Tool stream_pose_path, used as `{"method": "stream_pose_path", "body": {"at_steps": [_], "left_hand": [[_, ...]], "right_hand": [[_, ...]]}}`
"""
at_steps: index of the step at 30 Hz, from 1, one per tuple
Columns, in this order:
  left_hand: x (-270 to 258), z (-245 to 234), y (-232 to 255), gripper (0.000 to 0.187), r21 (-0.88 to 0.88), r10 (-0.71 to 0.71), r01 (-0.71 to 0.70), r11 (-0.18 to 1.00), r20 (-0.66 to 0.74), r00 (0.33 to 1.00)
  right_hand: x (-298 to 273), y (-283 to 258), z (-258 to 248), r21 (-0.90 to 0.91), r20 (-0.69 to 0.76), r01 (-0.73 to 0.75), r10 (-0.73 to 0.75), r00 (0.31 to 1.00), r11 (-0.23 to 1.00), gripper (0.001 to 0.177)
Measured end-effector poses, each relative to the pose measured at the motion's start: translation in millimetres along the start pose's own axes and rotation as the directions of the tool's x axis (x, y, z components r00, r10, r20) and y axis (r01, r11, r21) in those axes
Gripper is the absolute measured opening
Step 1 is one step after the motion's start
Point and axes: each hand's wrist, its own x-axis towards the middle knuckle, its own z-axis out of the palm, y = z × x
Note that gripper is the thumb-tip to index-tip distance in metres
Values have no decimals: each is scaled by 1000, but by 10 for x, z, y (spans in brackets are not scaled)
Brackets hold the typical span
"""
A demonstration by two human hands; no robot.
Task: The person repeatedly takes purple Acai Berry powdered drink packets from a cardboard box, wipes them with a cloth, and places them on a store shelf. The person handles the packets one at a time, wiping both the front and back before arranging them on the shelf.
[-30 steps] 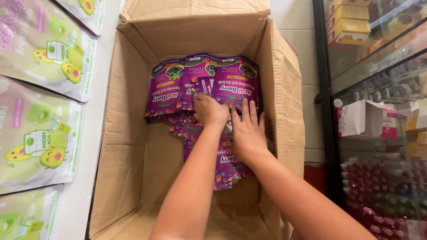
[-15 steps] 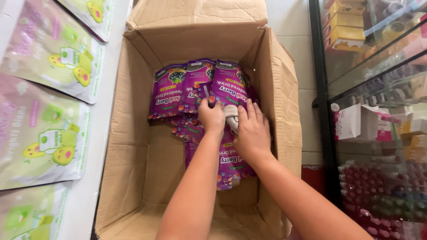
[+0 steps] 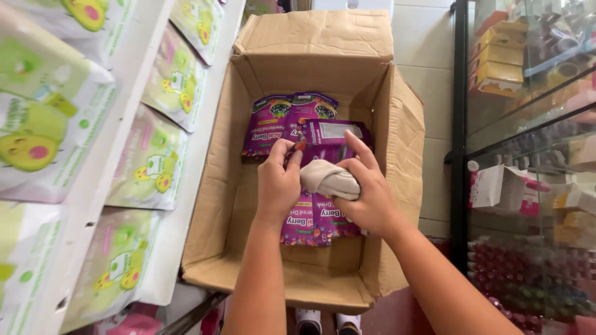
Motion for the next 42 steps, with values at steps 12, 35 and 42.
{"method": "stream_pose_path", "body": {"at_steps": [12,35,42], "left_hand": [[-417,-786,1170,16,393,382,-372,841,55,922],[-731,-1494,1075,46,-759,-234,-2,651,-204,951],[-620,-1264,1215,55,-722,-314,13,692,-284,906]], "right_hand": [[240,-886,-297,247,369,-88,-10,929,965,37],[910,-2037,-132,878,215,-277,194,957,391,51],[1166,-1993,-389,887,218,-230,77,973,400,58]]}}
